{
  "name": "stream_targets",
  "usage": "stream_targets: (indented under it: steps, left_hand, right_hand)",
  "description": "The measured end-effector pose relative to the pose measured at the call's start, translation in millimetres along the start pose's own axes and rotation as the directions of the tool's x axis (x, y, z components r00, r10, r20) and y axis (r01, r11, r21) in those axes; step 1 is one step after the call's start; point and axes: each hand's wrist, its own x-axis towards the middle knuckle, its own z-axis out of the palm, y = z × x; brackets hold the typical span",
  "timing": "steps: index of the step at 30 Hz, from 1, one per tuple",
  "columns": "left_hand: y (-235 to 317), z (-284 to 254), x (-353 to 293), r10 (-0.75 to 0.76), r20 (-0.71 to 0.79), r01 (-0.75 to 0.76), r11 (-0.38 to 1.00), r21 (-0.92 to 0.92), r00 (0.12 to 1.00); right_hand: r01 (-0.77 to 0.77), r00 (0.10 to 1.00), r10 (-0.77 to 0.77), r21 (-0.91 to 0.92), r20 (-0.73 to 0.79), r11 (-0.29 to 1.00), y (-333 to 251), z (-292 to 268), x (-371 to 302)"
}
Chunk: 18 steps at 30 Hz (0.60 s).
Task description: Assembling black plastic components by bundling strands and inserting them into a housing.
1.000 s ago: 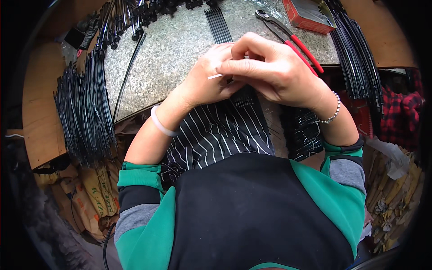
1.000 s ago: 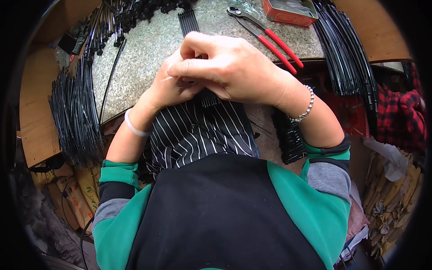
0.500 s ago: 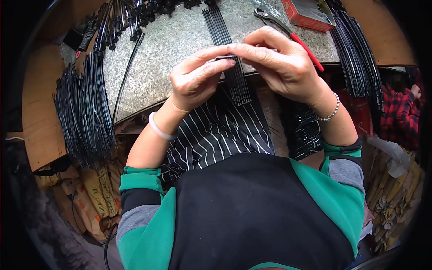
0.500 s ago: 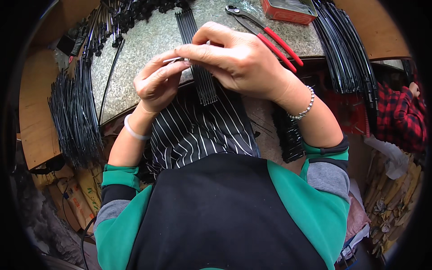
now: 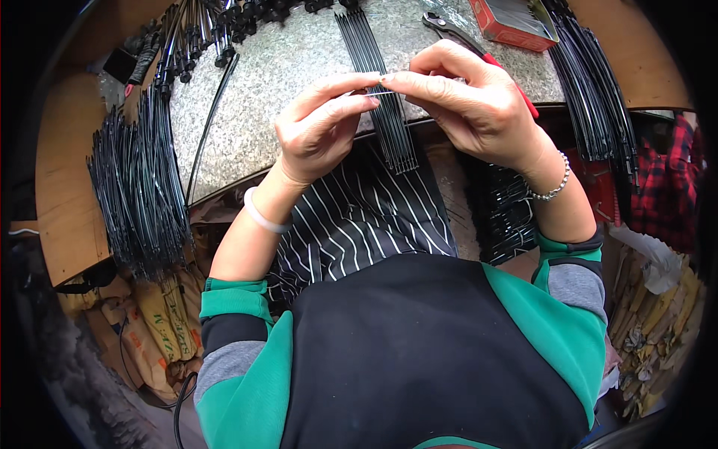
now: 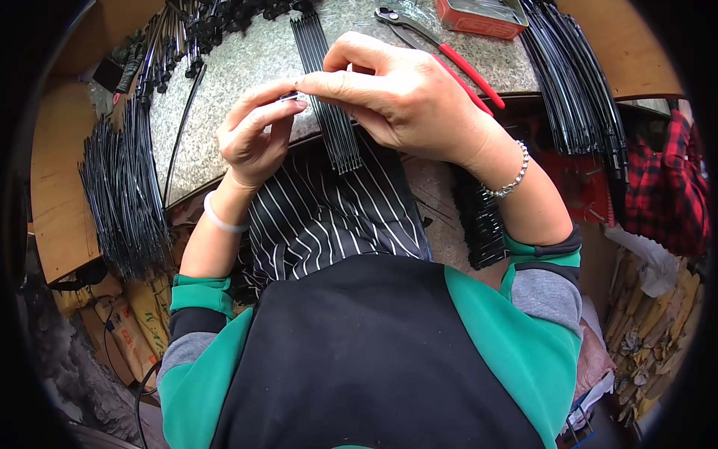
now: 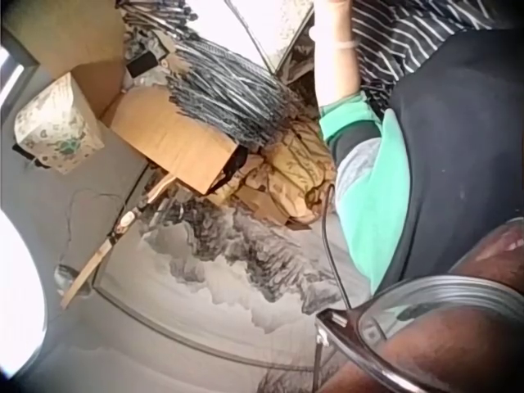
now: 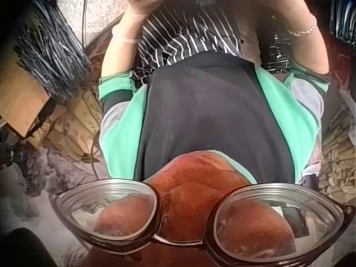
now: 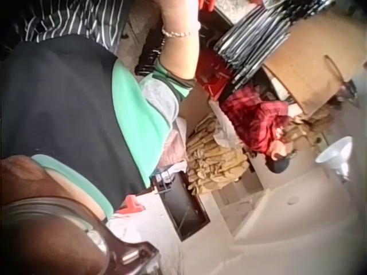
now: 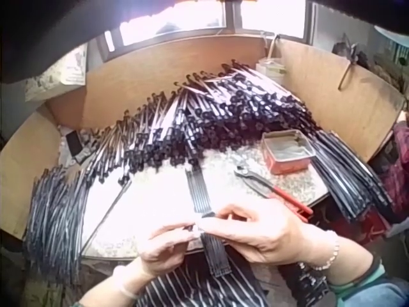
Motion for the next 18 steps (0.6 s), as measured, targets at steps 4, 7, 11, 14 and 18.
stream_targets:
  steps: [4,7,11,14,18]
  left_hand:
    - [0.7,0.0,-0.7,-0.011,0.001,0.011,1.0,-0.018,1.0]
    - [-0.5,0.4,-3.0,-0.028,-0.012,0.028,0.998,-0.058,1.0]
    - [-3.5,0.0,-5.6,-0.062,-0.015,0.061,0.996,-0.067,0.998]
    - [-4.3,0.2,-5.1,-0.051,-0.03,0.049,0.997,-0.053,0.998]
    - [-4.3,-0.4,-4.6,-0.012,0.004,0.012,0.999,-0.052,1.0]
  right_hand:
    - [0.001,1.0,-0.001,-0.007,0.014,1.0,-0.5,0.0,1.1]
    - [0.005,1.0,-0.005,-0.005,0.008,1.0,1.9,-0.6,0.4]
    - [0.015,1.0,-0.015,-0.002,-0.007,1.0,2.9,-0.3,0.8]
    - [0.023,1.0,-0.023,-0.01,-0.004,1.0,1.3,-0.7,2.5]
    - [0.029,0.999,-0.029,-0.036,0.022,0.999,0.0,-1.4,2.4]
